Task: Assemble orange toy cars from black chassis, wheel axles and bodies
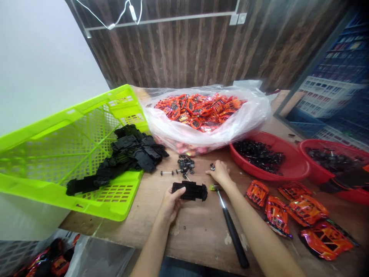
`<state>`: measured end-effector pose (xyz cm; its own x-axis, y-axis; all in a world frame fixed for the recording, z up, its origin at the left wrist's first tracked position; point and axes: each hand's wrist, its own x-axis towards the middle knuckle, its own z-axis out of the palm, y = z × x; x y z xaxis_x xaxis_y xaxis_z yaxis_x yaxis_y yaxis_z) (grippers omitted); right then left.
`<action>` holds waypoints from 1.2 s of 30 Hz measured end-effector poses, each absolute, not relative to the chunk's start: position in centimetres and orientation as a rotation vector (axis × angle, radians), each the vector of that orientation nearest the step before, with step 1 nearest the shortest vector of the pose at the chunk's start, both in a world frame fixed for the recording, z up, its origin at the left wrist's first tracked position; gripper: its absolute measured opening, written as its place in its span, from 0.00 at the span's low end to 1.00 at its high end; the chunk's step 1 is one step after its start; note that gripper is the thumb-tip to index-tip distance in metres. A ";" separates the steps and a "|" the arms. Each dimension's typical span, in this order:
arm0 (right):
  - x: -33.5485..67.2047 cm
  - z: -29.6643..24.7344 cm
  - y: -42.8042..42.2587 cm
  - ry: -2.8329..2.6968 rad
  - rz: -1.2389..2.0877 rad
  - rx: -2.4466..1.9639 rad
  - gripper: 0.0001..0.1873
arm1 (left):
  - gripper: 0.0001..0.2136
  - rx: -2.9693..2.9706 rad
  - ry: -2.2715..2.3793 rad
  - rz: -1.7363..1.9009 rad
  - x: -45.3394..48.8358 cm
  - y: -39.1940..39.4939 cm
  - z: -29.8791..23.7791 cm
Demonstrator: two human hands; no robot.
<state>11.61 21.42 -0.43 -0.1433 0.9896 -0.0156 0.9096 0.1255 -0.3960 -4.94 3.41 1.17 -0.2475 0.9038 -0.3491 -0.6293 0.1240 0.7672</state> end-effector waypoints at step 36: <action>11.2 1.2 9.5 -1.792 1.455 -1.166 0.18 | 0.09 0.971 1.342 1.244 -2.8 2.0 1.3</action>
